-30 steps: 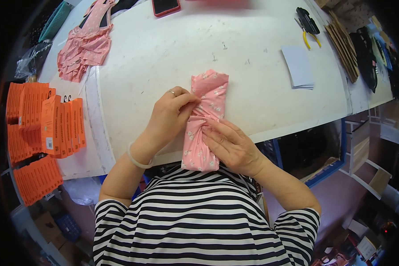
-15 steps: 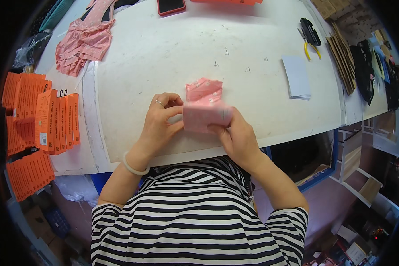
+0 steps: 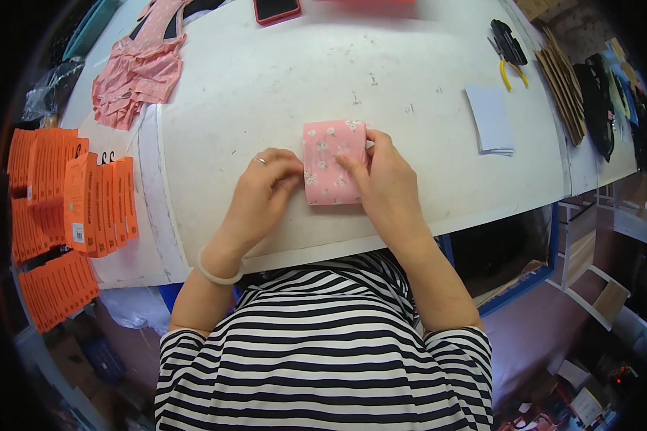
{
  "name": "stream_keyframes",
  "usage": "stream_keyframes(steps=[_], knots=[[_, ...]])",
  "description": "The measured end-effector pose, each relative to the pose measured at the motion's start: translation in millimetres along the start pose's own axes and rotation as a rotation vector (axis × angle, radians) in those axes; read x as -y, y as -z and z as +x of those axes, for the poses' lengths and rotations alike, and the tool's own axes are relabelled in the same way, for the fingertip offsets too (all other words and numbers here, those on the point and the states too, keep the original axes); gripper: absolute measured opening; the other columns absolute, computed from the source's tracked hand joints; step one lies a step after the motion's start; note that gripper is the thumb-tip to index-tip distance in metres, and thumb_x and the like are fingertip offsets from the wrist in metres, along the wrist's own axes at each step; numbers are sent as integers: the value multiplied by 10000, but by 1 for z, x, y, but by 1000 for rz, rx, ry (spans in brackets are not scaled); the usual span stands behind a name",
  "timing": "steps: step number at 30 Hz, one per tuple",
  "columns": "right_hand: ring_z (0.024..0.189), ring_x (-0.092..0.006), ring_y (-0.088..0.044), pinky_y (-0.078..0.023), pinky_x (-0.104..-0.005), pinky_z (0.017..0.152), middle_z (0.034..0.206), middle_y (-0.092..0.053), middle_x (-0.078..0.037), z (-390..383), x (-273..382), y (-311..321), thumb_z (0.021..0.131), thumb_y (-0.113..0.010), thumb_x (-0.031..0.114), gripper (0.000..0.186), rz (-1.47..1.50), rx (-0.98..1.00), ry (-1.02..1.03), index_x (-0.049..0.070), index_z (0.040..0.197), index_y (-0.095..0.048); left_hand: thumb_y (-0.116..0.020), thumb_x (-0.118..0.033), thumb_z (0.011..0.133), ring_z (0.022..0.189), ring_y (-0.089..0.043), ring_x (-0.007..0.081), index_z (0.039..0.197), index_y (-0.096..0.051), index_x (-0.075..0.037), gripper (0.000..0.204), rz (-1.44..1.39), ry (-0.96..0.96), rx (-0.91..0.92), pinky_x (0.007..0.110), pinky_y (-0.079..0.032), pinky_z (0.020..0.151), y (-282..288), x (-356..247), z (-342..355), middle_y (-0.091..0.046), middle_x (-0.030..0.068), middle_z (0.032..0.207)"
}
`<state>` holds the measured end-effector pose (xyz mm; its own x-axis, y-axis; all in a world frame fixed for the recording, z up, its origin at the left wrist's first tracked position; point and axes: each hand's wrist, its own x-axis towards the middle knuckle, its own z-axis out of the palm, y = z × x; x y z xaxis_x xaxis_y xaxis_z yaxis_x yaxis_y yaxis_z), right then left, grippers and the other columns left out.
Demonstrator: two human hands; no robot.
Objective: The person folds pink patterned underwear on a white table, inserts a white paper insert, and places the folded item into an orange box. This process is repeated multiple times with consistent folding and packaging steps.
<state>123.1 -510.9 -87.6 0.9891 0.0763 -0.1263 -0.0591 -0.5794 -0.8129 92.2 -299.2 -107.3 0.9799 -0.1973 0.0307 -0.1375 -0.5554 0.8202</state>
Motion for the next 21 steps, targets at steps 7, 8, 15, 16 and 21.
stream_keyframes(steps=[7, 8, 15, 16, 21], knots=[[909, -289, -724, -561, -382, 769, 1019, -729, -192, -3, 1, 7, 955, -713, 243, 422, 61, 57, -81, -51, 1234, -596, -601, -92, 959, 1422, -454, 321, 1485, -499, -143, 538, 318, -480, 76, 487, -372, 1161, -9, -22, 43, -506, 82, 1528], [907, -292, -725, -560, -389, 763, 1011, -731, -189, -4, 1, 10, 953, -714, 236, 418, 144, 65, -101, -49, 1237, -600, -587, -118, 973, 1436, -440, 312, 1500, -482, -147, 538, 324, -479, 98, 495, -345, 1180, -17, -12, 45, -489, 68, 1547], [742, -223, -678, -540, -332, 681, 976, -745, -152, -36, -16, 25, 900, -769, 201, 469, -8, 15, 27, -26, 1273, -598, -549, -141, 989, 1479, -388, 282, 1514, -477, -148, 529, 417, -479, 145, 516, -285, 1213, -23, -9, 47, -467, 37, 1573], [731, -212, -670, -537, -322, 679, 972, -743, -147, -34, -15, 23, 893, -775, 199, 477, 82, 41, -34, -25, 1273, -594, -535, -141, 988, 1484, -381, 282, 1512, -484, -153, 527, 376, -459, 170, 519, -275, 1217, -22, -7, 48, -462, 35, 1577], [723, -146, -665, -524, -284, 669, 890, -726, -106, -22, -10, 27, 898, -759, 203, 472, 378, 152, -243, -19, 1268, -569, -467, -143, 976, 1502, -356, 289, 1501, -513, -175, 528, 276, -455, 199, 542, -223, 1235, -22, 3, 52, -454, 32, 1587]])
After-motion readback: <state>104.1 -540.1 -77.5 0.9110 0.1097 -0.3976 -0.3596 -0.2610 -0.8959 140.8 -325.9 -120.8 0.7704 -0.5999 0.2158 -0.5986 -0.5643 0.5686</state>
